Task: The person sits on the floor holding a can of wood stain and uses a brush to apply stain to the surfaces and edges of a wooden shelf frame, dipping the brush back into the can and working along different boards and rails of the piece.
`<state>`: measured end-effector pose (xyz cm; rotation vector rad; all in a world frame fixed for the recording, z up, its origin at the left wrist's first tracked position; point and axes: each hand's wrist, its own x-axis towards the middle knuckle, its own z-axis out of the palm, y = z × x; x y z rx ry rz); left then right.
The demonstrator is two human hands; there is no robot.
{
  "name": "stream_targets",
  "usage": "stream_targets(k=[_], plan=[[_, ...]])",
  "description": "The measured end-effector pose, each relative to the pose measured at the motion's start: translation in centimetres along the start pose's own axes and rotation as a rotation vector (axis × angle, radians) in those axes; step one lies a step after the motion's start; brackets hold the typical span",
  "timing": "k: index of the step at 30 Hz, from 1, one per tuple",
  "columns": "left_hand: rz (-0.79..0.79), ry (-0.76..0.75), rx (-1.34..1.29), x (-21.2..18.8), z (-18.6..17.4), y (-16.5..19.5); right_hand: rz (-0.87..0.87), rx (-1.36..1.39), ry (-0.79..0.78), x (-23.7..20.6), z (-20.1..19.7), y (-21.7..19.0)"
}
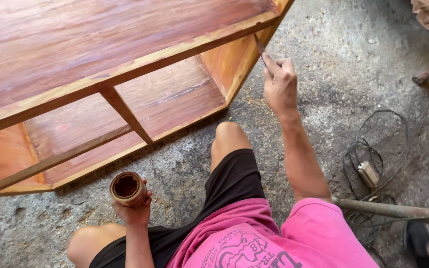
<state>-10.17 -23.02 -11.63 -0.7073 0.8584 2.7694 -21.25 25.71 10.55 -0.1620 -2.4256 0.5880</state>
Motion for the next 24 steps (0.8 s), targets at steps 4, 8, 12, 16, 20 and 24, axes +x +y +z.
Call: stream_targets(k=[4,8,12,16,20,24], plan=[[-0.036,-0.101,0.005,0.9,-0.2,-0.3,-0.074,-0.133,-0.027,0.0,-3.5,-0.1],[-0.039,0.000,0.085,1.9,-0.2,-0.4,-0.191,-0.272,0.086,3.1,-5.6,-1.0],[-0.046,-0.014,0.097,1.8,0.2,-0.5,-0.177,-0.420,0.101,5.6,-6.7,-1.6],[-0.055,-0.030,0.060,2.0,0.9,-0.5,-0.163,-0.421,0.032,7.2,-6.2,-1.5],[-0.047,-0.025,0.064,1.9,1.1,-0.5,-0.148,-0.369,-0.023,7.5,-5.6,-1.0],[-0.016,-0.047,0.084,1.3,0.9,-0.4,-0.162,-0.344,-0.035,7.6,-5.6,-1.1]])
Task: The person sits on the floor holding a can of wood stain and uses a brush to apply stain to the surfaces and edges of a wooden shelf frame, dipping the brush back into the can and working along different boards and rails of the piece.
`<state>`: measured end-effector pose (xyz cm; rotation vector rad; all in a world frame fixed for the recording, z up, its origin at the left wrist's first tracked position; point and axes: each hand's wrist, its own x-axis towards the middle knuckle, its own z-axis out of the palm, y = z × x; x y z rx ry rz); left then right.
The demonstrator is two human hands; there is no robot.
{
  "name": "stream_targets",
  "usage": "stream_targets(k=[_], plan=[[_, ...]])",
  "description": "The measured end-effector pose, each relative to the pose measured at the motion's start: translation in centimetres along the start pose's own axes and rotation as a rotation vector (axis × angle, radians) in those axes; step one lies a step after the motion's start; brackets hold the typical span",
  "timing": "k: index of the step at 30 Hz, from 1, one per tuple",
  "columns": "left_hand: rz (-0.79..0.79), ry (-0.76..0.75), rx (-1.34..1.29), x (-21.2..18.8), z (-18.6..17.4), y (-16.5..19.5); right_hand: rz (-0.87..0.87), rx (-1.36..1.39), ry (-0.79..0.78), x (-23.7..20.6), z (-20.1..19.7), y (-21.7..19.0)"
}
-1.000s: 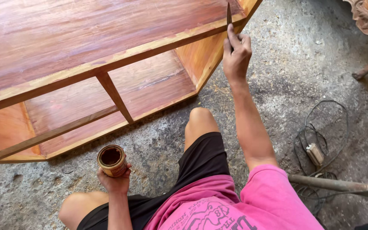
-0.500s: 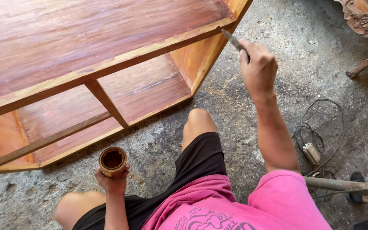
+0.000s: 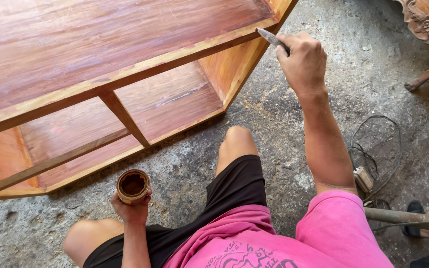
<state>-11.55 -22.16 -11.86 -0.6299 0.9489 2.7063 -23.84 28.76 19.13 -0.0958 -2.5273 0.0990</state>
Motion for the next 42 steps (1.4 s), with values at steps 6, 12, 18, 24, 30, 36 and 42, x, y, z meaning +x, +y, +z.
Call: stream_targets(k=[6,12,18,24,30,36,42], plan=[[-0.016,-0.012,-0.020,0.2,-0.3,0.0,-0.060,0.165,-0.004,0.1,-1.5,-1.5],[0.006,-0.012,0.019,0.1,-1.3,-0.5,0.396,0.587,-0.281,-6.3,-1.3,-3.5],[0.041,-0.091,-0.045,-1.2,-1.6,-1.5,0.506,0.976,-0.413,-14.6,2.7,-5.1],[0.042,-0.147,-0.090,-1.9,-1.3,-3.5,0.745,1.418,-0.484,-20.6,7.1,-3.3],[-0.058,-0.189,-0.164,-3.4,1.0,-5.6,0.804,1.409,-0.461,-20.6,8.5,0.4],[-0.136,-0.315,-0.236,-3.2,7.7,-5.0,0.814,1.444,-0.254,-18.7,8.5,1.7],[-0.162,-0.432,-0.138,-0.2,18.1,-1.8,0.634,1.144,-0.118,-13.8,6.3,2.8]])
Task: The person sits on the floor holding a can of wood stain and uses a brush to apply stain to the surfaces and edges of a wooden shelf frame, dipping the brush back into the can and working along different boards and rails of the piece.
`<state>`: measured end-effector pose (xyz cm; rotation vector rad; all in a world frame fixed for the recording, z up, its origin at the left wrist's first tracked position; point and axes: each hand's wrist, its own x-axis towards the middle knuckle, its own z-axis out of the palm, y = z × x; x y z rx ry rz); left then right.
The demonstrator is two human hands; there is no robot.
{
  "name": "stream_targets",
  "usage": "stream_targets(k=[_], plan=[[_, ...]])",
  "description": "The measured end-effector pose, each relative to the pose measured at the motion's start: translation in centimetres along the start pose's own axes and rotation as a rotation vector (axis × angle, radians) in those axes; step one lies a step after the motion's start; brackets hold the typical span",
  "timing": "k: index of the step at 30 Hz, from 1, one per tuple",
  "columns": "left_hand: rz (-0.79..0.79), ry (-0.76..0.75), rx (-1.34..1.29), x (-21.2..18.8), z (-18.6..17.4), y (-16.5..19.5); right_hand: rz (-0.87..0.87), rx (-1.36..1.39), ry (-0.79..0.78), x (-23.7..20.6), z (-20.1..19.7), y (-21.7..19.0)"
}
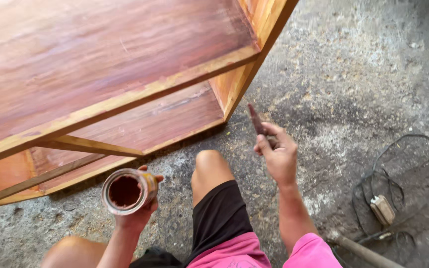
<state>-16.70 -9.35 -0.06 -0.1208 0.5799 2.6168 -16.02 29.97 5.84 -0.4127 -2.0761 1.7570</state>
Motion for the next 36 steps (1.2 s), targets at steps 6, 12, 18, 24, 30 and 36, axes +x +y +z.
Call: stream_targets(k=[6,12,18,24,30,36], plan=[[-0.147,-0.237,-0.053,5.9,7.4,1.2,-0.357,-0.415,0.099,6.4,-0.4,-6.7],[-0.257,-0.172,0.035,11.4,7.1,-0.9,-0.649,-0.705,0.092,7.8,1.0,-13.4],[-0.299,-0.046,0.091,14.9,6.2,-5.2,-0.591,-0.983,0.032,8.6,3.6,-16.4],[-0.356,-0.227,0.179,15.6,5.6,-5.2,-0.591,-1.187,0.071,10.1,5.5,-16.2],[-0.401,-0.153,0.196,14.8,6.6,-4.5,-0.509,-1.253,0.070,10.8,6.6,-16.1],[-0.421,-0.201,0.177,14.4,7.1,-3.7,-0.529,-1.311,0.069,11.4,7.4,-16.0]])
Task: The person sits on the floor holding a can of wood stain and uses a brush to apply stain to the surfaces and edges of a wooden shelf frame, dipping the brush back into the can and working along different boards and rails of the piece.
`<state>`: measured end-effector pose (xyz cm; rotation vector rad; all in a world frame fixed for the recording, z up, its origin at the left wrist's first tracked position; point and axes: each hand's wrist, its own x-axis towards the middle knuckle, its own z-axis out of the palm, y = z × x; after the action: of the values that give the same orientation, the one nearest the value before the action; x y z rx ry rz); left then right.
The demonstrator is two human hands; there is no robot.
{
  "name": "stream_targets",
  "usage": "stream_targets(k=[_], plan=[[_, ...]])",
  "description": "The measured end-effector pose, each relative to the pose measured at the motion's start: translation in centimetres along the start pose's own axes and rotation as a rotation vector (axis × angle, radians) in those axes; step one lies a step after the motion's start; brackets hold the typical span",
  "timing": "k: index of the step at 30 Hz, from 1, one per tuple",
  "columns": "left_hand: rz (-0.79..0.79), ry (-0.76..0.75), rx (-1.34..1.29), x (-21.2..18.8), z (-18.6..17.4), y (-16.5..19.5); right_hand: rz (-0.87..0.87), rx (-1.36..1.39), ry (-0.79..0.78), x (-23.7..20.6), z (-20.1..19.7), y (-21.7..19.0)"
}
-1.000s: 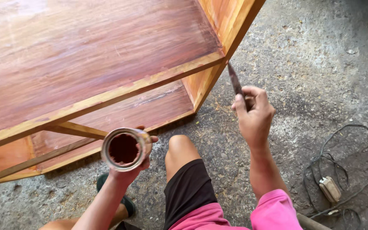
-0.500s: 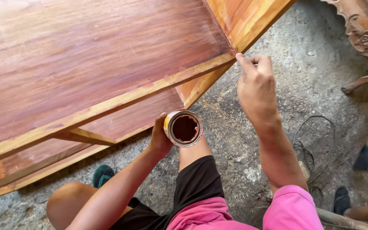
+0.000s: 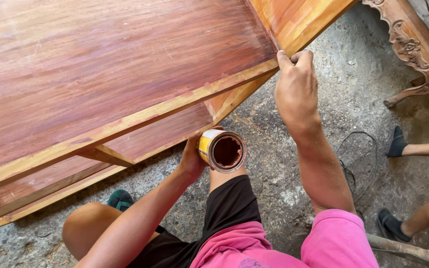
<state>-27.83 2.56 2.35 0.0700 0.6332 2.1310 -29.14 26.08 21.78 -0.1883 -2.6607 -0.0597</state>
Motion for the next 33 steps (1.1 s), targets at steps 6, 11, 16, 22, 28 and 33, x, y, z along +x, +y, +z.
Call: stream_targets(k=[6,11,16,22,28,33], plan=[[0.011,-0.001,0.041,0.5,0.0,1.3,0.004,-0.056,-0.027,0.1,0.4,-0.6],[0.052,-0.044,0.034,1.0,0.7,2.0,0.058,-0.090,-0.165,0.1,-0.7,-1.0],[0.062,-0.069,0.033,0.7,0.7,2.2,0.058,-0.087,-0.125,-0.5,-2.0,-1.0],[0.086,-0.051,0.042,0.0,0.2,2.1,-0.066,-0.042,0.048,0.3,-0.4,-0.6],[0.049,0.074,0.038,-0.6,0.1,2.4,-0.117,0.123,0.057,-0.4,0.6,0.5],[0.052,0.043,0.083,-0.9,-0.1,2.6,-0.048,0.065,0.027,-0.4,1.2,0.6]])
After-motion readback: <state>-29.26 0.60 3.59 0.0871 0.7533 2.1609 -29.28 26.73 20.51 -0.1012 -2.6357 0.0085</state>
